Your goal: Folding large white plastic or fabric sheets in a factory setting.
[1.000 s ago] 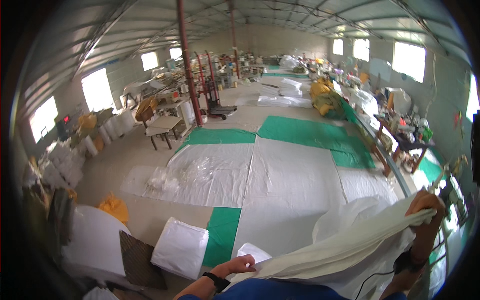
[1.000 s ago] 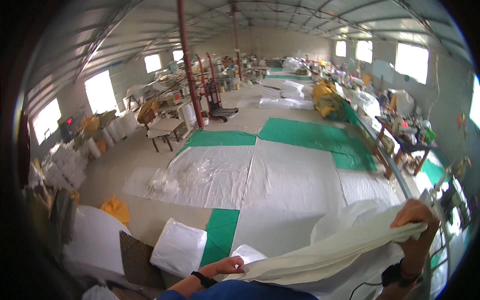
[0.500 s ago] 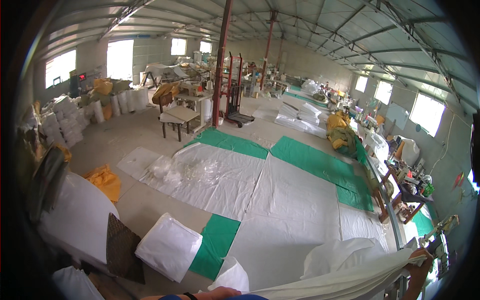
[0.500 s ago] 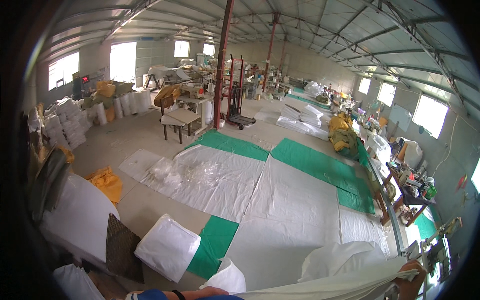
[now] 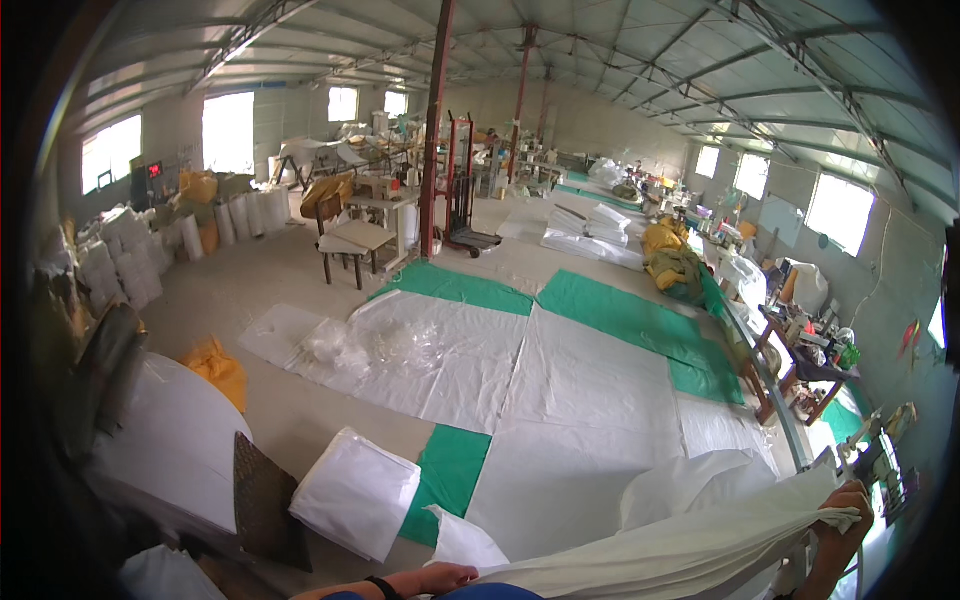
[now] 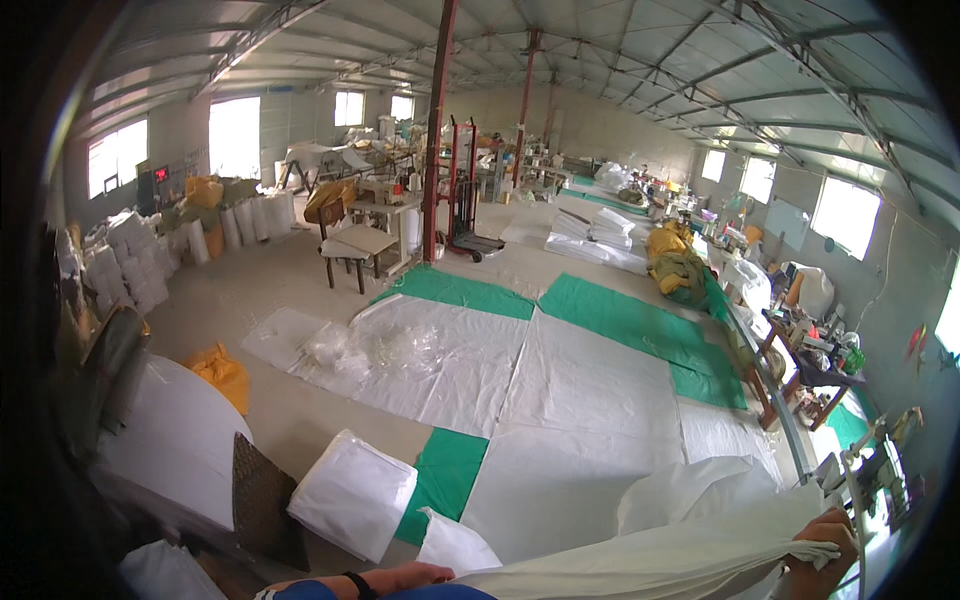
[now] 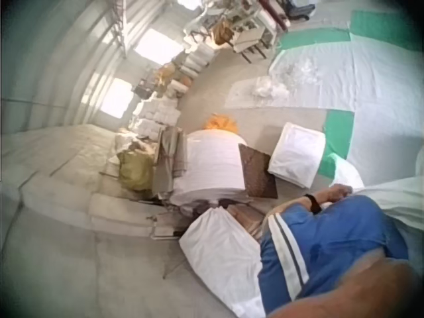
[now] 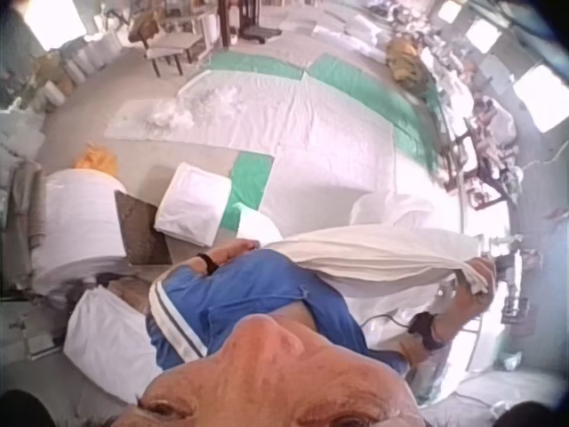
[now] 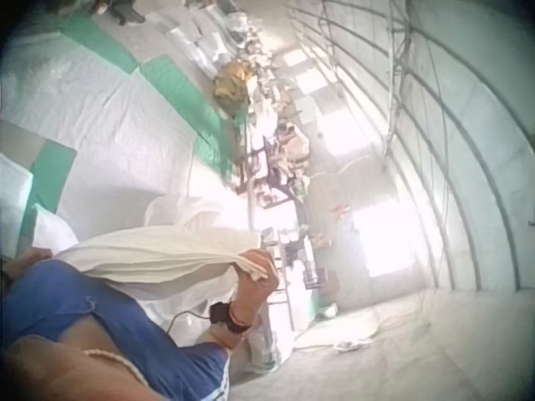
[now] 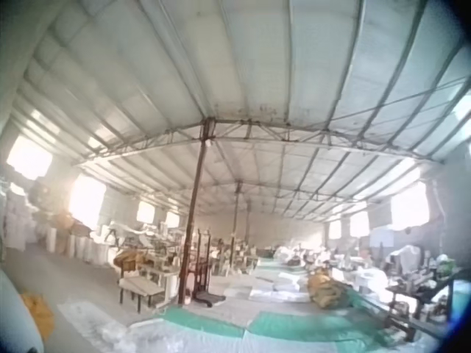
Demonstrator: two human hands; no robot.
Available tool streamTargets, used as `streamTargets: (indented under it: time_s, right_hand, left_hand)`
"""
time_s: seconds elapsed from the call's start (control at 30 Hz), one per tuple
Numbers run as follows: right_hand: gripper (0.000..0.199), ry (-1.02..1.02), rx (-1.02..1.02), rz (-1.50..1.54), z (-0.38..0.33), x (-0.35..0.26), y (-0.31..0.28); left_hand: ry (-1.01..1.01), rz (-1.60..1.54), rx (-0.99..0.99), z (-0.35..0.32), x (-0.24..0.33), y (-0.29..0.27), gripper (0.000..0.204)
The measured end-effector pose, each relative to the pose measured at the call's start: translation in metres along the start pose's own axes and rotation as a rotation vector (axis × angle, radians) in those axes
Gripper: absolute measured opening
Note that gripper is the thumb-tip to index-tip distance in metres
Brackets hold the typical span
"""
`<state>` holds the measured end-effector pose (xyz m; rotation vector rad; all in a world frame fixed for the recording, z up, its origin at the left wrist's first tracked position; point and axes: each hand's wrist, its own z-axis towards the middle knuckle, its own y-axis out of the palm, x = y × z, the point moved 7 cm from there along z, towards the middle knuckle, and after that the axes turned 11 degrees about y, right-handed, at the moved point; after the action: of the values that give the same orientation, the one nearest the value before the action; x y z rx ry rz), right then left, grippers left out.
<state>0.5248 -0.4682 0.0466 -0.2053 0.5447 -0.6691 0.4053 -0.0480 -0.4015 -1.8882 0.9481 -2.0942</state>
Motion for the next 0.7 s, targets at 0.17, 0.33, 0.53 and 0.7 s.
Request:
streamTargets:
  time_s: [0.17, 0.33, 0.53, 0.7]
  right_hand:
    - [0.024, -0.006, 0.015, 0.027, -0.043, -0.017, -0.020]
    - [0.024, 0.179, 0.121, 0.092, -0.067, 0.008, -0.059]
    - [0.026, 0.182, 0.151, 0.001, -0.080, -0.061, -0.076]
    - [0.027, 0.155, 0.121, -0.025, -0.074, -0.129, -0.044]
  left_hand:
    - [-0.169, 0.094, 0.073, -0.045, 0.006, -0.002, 0.035]
    - [-0.119, 0.058, 0.125, -0.093, -0.017, 0.013, 0.041]
    - [-0.124, -0.332, 0.008, -0.116, -0.063, 0.030, 0.029]
    - [-0.384, -0.657, 0.206, -0.146, -0.098, 0.017, 0.029]
